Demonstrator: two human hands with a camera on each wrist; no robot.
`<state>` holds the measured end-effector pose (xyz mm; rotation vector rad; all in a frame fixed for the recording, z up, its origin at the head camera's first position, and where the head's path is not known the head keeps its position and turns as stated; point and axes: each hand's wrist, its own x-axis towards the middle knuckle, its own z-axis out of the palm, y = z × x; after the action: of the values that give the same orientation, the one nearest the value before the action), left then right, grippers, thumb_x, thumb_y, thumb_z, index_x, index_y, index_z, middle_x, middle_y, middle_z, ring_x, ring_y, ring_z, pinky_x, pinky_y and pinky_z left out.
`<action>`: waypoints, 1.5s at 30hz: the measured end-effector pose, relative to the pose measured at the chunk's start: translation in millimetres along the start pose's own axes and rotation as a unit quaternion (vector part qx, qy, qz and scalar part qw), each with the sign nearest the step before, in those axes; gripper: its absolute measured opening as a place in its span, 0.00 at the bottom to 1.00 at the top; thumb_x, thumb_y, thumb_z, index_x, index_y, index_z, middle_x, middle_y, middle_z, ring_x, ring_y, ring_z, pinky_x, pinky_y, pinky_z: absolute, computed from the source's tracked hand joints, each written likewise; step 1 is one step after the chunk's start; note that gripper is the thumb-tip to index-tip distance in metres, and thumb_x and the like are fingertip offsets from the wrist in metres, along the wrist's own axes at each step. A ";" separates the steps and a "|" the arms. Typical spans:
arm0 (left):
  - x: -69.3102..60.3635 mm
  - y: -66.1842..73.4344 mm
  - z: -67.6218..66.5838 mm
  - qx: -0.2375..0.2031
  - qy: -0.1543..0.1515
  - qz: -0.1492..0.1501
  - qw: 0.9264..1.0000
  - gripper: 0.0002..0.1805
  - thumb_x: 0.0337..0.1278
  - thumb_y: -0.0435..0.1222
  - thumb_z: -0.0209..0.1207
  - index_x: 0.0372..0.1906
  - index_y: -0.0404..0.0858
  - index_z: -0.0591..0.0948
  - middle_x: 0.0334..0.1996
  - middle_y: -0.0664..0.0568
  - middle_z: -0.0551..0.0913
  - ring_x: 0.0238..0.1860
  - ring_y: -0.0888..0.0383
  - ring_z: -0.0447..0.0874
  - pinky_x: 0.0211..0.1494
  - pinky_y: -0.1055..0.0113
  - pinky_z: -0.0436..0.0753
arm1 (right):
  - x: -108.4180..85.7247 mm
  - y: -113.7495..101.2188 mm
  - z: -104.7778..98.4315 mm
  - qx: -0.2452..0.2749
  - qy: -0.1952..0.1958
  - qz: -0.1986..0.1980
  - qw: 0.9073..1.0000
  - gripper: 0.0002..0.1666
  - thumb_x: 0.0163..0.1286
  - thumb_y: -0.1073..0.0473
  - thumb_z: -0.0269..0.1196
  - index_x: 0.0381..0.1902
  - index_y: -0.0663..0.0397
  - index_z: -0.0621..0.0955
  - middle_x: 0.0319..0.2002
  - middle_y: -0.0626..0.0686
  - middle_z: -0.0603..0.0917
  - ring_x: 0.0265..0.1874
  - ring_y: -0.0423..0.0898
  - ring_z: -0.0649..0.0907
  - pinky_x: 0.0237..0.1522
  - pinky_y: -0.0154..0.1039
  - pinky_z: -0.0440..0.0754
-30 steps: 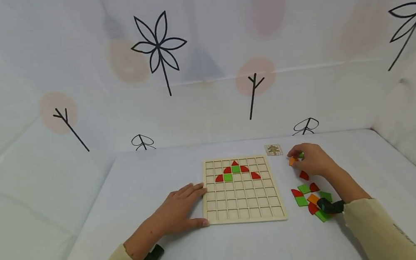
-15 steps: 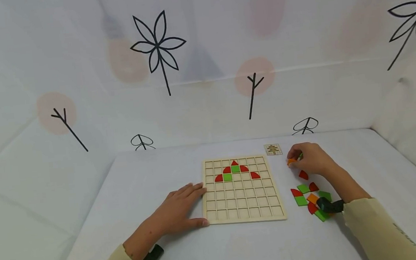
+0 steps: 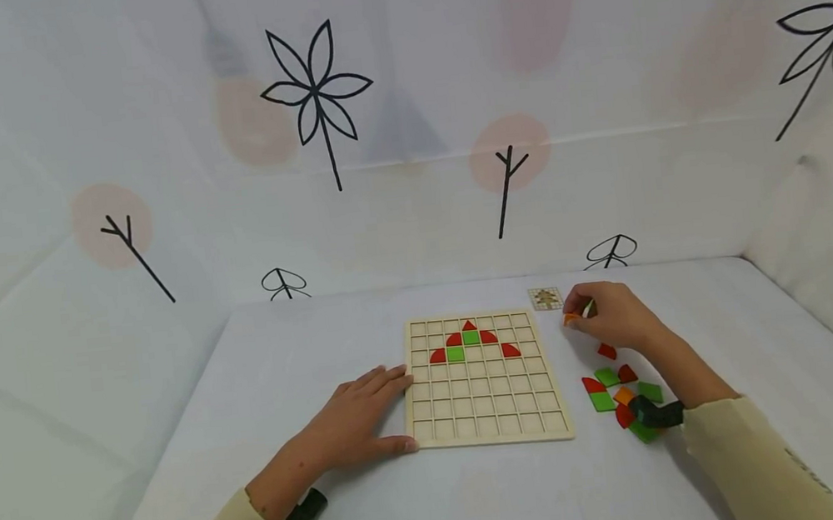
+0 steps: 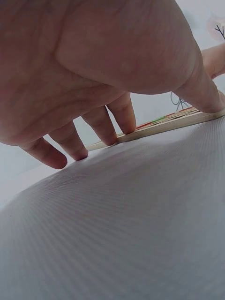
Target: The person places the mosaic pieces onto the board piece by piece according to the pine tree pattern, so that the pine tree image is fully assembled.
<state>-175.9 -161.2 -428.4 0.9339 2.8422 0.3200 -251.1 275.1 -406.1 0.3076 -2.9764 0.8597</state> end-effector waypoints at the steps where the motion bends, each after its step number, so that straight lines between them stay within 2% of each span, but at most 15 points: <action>1: 0.0 0.1 0.1 0.002 0.000 0.000 1.000 0.51 0.63 0.69 0.62 0.84 0.50 0.63 0.84 0.55 0.60 0.84 0.45 0.55 0.78 0.40 0.65 | 0.0 -1.6 0.2 0.001 0.000 -0.001 1.000 0.06 0.69 0.65 0.70 0.43 0.57 0.85 0.41 0.55 0.86 0.36 0.50 0.80 0.38 0.41 0.81; 14: 0.3 0.4 -0.6 0.012 0.004 0.008 1.000 0.51 0.63 0.69 0.63 0.83 0.48 0.64 0.83 0.52 0.62 0.83 0.43 0.57 0.77 0.39 0.66 | -3.5 -31.7 1.8 0.034 0.002 -0.044 0.998 0.05 0.73 0.67 0.68 0.44 0.56 0.86 0.42 0.55 0.87 0.30 0.48 0.79 0.28 0.39 0.78; 26: 0.0 2.8 -2.0 0.010 -0.002 -0.001 1.000 0.51 0.63 0.69 0.63 0.83 0.49 0.64 0.84 0.53 0.61 0.84 0.44 0.56 0.78 0.39 0.66 | 0.0 -53.8 20.2 0.059 0.001 -0.079 0.995 0.05 0.72 0.68 0.68 0.42 0.55 0.87 0.39 0.52 0.87 0.29 0.46 0.78 0.28 0.38 0.78; 37: 0.7 2.4 0.1 0.012 -0.004 -0.004 1.000 0.52 0.62 0.69 0.63 0.84 0.49 0.63 0.84 0.54 0.60 0.84 0.44 0.55 0.78 0.38 0.65 | 1.2 -72.7 34.1 0.075 0.002 -0.074 0.995 0.05 0.71 0.68 0.68 0.43 0.55 0.85 0.39 0.51 0.87 0.30 0.46 0.78 0.32 0.40 0.79; 45: 0.7 1.7 -0.1 0.012 -0.003 -0.001 1.000 0.51 0.63 0.69 0.63 0.84 0.49 0.63 0.84 0.54 0.60 0.84 0.44 0.55 0.78 0.38 0.65 | 0.1 -82.6 42.8 0.095 -0.001 -0.079 0.992 0.04 0.72 0.68 0.68 0.42 0.55 0.86 0.38 0.50 0.87 0.28 0.46 0.79 0.30 0.38 0.79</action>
<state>-175.5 -159.4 -428.0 0.9343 2.8477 0.2834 -233.8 184.0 -399.0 0.5402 -2.8286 1.1228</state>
